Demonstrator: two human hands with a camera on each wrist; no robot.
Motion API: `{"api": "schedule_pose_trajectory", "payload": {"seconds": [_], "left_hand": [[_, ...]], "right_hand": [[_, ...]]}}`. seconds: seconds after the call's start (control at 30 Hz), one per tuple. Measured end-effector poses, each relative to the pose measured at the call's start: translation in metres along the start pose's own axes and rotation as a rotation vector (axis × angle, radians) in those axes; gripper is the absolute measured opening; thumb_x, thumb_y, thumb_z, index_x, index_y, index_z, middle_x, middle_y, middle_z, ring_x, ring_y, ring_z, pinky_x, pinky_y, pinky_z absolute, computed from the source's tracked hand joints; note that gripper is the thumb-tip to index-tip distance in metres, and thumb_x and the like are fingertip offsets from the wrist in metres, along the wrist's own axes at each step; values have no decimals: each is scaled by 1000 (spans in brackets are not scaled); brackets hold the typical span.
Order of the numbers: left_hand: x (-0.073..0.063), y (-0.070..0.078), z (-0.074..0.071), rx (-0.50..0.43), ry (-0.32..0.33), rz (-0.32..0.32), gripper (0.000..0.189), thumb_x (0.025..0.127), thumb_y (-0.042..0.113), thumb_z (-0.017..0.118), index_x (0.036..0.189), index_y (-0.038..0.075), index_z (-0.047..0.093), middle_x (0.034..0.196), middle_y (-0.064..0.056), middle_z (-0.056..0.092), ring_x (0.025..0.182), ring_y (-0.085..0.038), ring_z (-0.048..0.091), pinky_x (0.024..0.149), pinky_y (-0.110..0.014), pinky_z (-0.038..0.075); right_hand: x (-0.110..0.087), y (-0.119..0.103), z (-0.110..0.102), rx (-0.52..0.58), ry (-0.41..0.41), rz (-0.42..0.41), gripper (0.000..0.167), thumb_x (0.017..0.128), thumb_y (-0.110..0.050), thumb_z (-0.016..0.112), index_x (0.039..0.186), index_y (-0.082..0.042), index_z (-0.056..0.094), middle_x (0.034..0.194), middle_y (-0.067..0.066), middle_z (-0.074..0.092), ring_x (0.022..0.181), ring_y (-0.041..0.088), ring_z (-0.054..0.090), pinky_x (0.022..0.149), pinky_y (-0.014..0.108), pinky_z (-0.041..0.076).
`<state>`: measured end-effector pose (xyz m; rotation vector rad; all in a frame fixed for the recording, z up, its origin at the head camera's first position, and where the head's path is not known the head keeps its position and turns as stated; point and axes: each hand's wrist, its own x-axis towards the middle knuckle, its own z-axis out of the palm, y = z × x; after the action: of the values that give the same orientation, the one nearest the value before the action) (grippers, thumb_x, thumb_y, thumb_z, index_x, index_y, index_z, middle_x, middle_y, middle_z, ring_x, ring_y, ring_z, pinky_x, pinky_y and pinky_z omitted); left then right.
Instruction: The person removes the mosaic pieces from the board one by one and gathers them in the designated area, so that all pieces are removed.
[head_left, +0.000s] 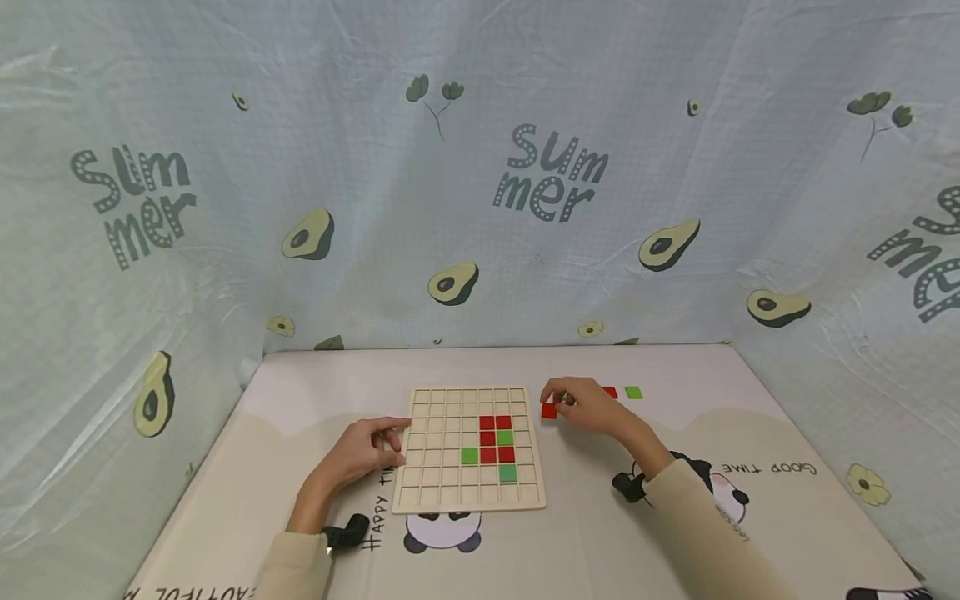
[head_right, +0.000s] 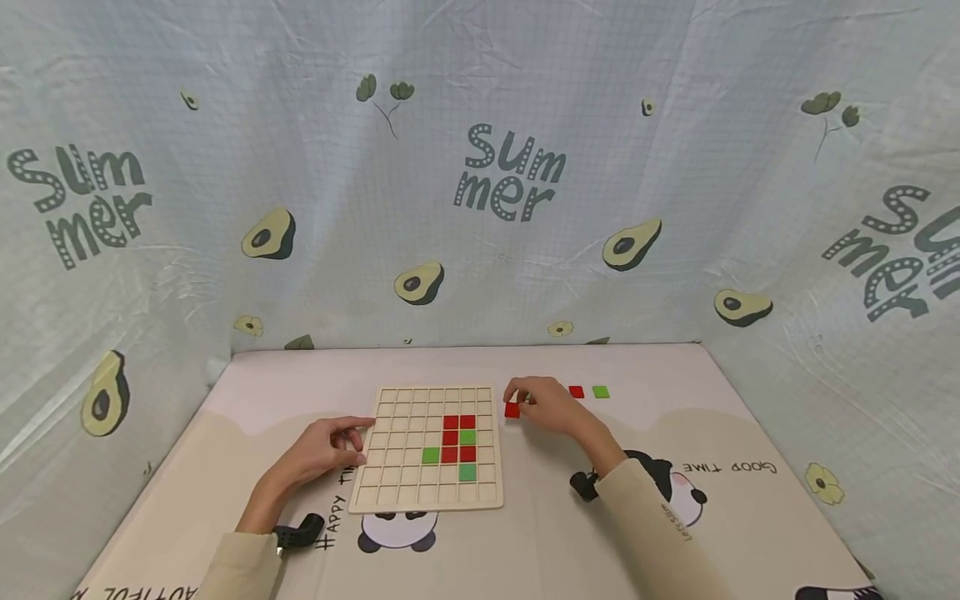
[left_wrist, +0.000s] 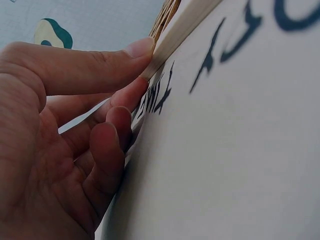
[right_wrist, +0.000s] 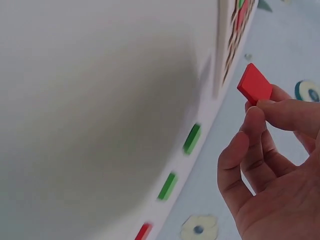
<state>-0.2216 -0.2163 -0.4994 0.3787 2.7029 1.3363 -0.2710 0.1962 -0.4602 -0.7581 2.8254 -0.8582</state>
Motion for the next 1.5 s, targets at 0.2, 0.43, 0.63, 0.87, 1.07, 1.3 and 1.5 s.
{"api": "schedule_pose_trajectory", "payload": {"seconds": [0.2,0.43,0.63,0.87,1.07,1.3,1.5], "left_hand": [[-1,0,-1,0,-2,3,60,76,7,82,133,0,67,86,-3,66,65,-10,47,62,-23,38],[-1,0,-1,0,-4,0,60,75,7,82,133,0,67,86,-3,66,66,-10,47,62,-23,38],[-1,0,0,0,-3,-5,60,75,7,82,134,1,68,85,-3,66,66,-11,47,62,-24,38],[0,1,0,1,1,-5,60,75,7,82,134,1,68,85,-3,65,67,-12,48,62,-24,39],[0,2,-1,3,-2,-2,60,76,8,83,134,1,68,85,-3,65,66,-11,48,62,-24,39],[0,1,-1,8,3,22,59,75,7,83,132,-1,68,85,-3,66,65,-9,47,61,-23,38],[0,2,-1,13,2,11,59,76,7,83,132,0,68,84,-2,66,65,-9,47,61,-23,38]], "right_hand": [[-5,18,-7,-1,2,22,27,92,3,55,106,-13,72,99,4,71,79,15,56,70,31,48],[-7,27,-7,-22,-10,28,29,90,5,55,105,-13,72,98,8,71,81,17,57,72,33,48],[-6,27,-7,-6,-15,29,30,89,7,54,104,-13,72,97,8,70,80,17,56,72,34,47],[-5,29,-7,-6,-29,31,28,90,5,55,104,-14,72,97,7,70,79,17,56,72,33,47],[-3,32,-8,-6,-30,16,30,88,5,55,101,-14,74,94,6,71,78,16,55,71,32,47],[-3,33,-5,-22,-37,23,27,91,3,57,101,-15,74,91,2,70,78,14,55,71,30,46],[-2,33,-2,-30,-41,45,19,92,0,61,101,-14,71,92,3,70,80,15,56,72,31,47]]}}
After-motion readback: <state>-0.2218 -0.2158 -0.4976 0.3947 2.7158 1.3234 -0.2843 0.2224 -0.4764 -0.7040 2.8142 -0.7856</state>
